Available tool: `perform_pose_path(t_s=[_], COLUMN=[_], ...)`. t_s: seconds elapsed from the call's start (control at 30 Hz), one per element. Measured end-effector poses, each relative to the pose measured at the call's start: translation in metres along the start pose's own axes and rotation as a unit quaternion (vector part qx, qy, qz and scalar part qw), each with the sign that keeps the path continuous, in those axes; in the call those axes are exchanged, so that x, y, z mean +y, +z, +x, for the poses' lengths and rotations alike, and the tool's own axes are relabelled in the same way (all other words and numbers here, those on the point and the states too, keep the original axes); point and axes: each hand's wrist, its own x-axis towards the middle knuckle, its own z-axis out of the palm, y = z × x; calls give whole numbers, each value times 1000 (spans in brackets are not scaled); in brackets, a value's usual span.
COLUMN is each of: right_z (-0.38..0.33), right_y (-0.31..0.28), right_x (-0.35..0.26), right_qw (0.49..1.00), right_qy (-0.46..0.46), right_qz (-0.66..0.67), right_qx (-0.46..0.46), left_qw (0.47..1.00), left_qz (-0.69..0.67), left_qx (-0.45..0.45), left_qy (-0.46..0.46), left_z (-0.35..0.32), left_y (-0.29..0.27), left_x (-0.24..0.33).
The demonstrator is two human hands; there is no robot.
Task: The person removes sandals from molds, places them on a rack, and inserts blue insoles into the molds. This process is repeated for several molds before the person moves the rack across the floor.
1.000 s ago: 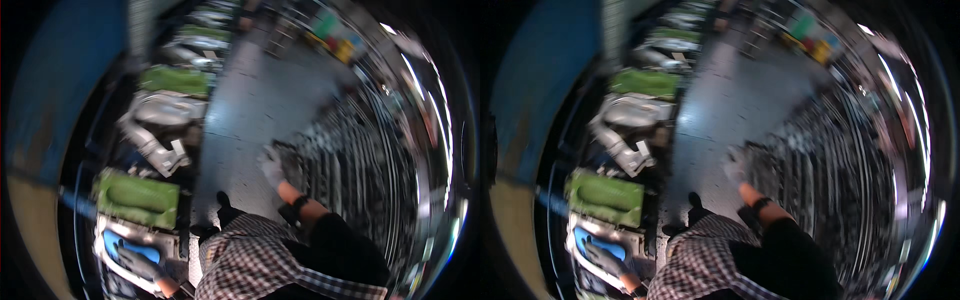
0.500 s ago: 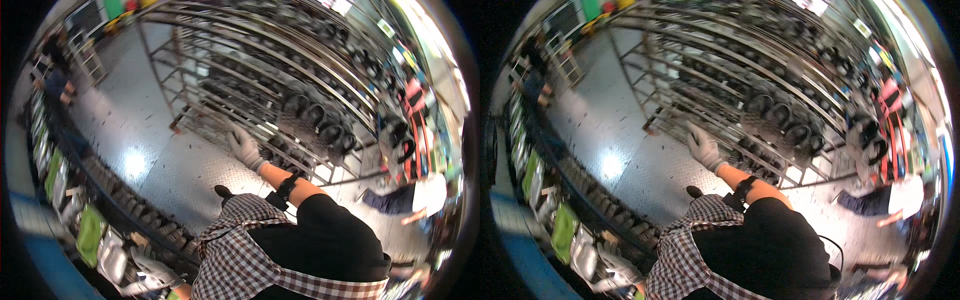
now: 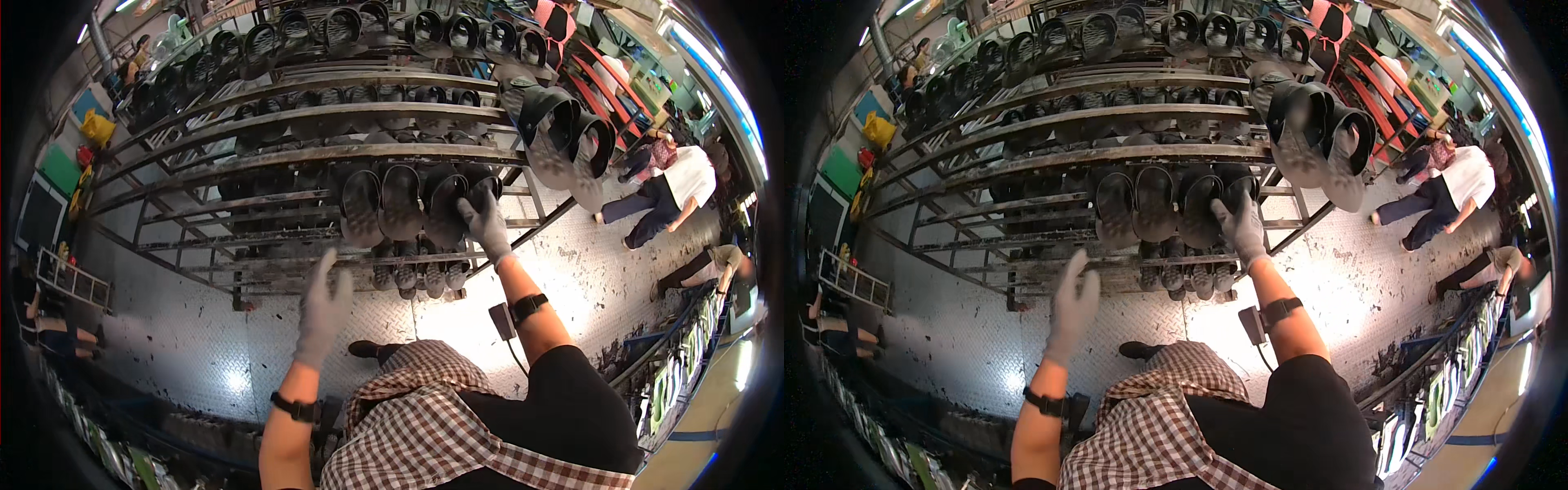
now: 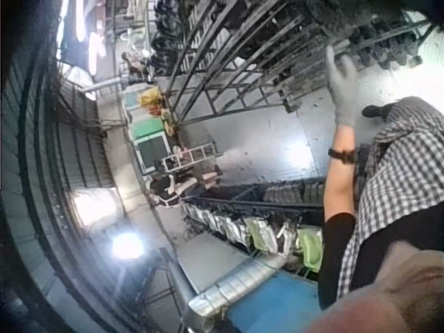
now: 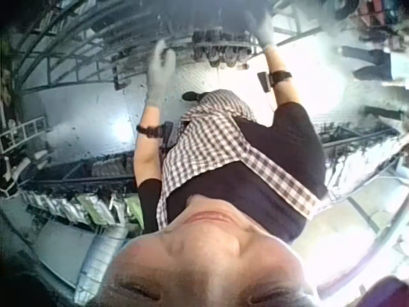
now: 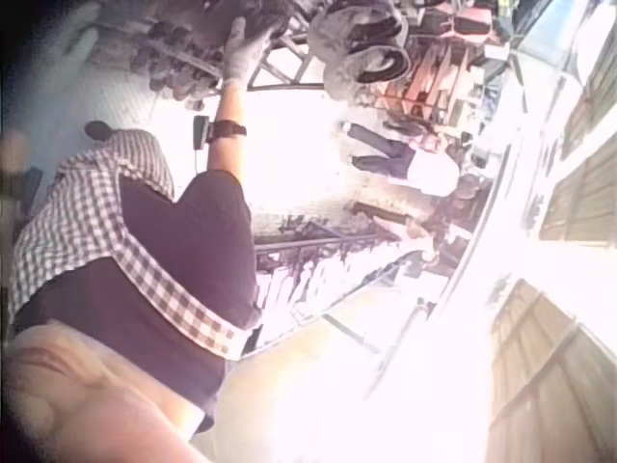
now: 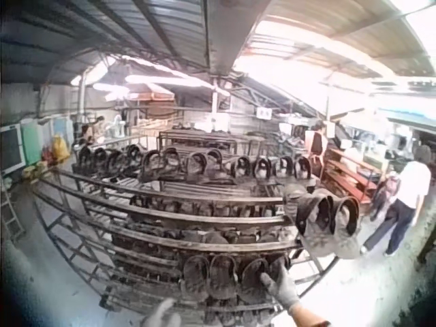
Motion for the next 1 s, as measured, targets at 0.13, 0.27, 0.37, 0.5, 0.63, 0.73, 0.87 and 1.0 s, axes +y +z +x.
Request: perform_pose_path(t_s=[0.13,0.27,0.37,0.5,0.63,0.73,0.87,1.0], right_z=[33,16,7,1,-5,-14,-45,-105], right_y=[29,84,100,89,103,112,129,141], right_x=[-28,-17,-5,-25,-52,-57,-87,-133], right_qw=[979,971,968,979,977,975,970,941], right_qy=[13,-171,-196,-136,-164,-185,-233,-222], right_qz=[-160,-164,-154,-147,-134,-116,-53,43], right_qx=[-127,20,31,-26,-29,-36,-50,-250], left_qw=[999,987,952,964,950,971,973,945], left_qz=[-33,128,255,253,301,233,182,107], left_qx=[12,72,135,71,85,47,101,260], left_qy=[37,60,101,27,12,4,-99,-165], left_z=[80,139,154,164,197,197,150,22], left_y=[50,66,75,72,57,53,-2,-81], left_x=[-13,-29,-32,-8,-40,-51,-78,-103])
